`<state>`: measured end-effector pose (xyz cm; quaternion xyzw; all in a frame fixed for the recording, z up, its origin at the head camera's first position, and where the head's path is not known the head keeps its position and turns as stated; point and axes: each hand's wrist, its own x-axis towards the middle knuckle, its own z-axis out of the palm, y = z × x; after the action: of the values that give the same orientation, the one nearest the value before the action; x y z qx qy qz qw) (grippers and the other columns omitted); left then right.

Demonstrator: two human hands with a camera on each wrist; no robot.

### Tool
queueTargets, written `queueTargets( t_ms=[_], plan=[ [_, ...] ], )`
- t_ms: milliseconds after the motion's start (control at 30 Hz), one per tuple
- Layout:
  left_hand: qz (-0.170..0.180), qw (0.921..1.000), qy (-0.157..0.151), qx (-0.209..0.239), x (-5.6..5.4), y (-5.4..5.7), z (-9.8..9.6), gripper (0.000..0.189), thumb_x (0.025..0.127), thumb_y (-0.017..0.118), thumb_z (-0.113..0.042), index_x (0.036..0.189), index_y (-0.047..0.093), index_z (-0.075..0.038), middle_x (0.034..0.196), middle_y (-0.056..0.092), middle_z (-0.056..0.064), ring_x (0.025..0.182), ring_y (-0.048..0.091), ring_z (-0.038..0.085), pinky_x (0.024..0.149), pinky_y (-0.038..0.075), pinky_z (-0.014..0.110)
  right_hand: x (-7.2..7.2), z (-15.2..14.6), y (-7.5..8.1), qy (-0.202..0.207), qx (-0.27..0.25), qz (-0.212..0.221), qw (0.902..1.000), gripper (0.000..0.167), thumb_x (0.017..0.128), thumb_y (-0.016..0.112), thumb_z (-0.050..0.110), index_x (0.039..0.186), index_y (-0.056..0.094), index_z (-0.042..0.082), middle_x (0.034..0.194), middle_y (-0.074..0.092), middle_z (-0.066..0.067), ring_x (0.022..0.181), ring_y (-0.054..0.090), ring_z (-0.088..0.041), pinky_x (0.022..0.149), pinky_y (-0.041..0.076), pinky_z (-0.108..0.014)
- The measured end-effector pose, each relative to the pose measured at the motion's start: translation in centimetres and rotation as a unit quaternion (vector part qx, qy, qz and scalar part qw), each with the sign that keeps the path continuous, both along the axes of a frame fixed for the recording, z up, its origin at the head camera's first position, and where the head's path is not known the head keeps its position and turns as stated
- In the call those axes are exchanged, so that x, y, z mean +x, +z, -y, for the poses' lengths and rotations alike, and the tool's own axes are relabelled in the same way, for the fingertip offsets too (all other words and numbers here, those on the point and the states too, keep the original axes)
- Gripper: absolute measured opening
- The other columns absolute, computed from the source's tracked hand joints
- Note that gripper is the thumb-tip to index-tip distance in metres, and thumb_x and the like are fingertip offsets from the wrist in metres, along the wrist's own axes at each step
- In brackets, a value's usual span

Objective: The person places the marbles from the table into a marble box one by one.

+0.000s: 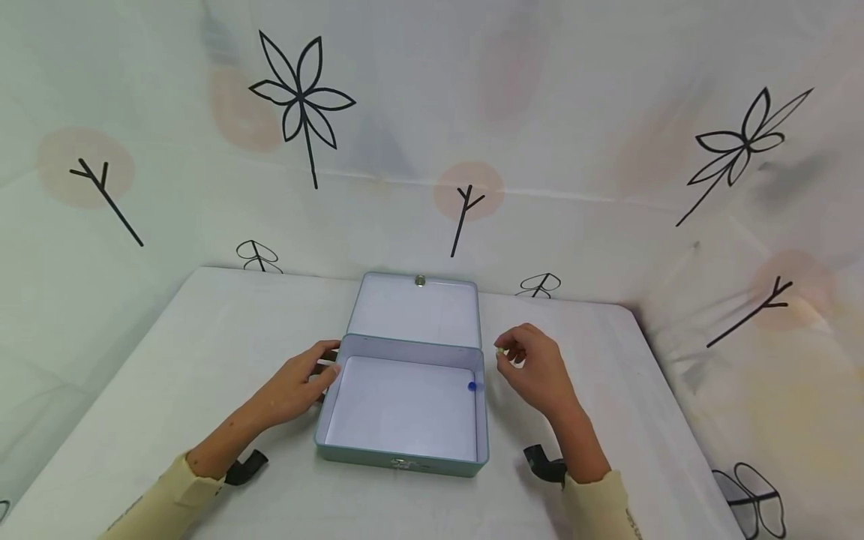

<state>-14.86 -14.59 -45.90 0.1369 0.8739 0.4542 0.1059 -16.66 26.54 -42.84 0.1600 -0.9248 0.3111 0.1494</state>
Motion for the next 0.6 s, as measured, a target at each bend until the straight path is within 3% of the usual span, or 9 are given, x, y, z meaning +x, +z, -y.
queueTargets(
  t_ms=[600],
  plan=[
    [-0.003, 1.0000, -0.001, 0.000, 0.0, 0.0, 0.0, 0.056, 0.113, 0.051, -0.031, 0.162, 0.038, -0.009, 0.153, 0.055, 0.014, 0.135, 0.061, 0.032, 0.109, 0.054, 0.050, 0.7, 2.0, 0.2, 0.070, -0.021, 0.020, 0.9971, 0.025, 0.086, 0.081, -0.008, 0.102, 0.073, 0.009, 0.095, 0.069, 0.002, 0.081, 0.064, -0.015, 0.071, 0.061, -0.037]
  ],
)
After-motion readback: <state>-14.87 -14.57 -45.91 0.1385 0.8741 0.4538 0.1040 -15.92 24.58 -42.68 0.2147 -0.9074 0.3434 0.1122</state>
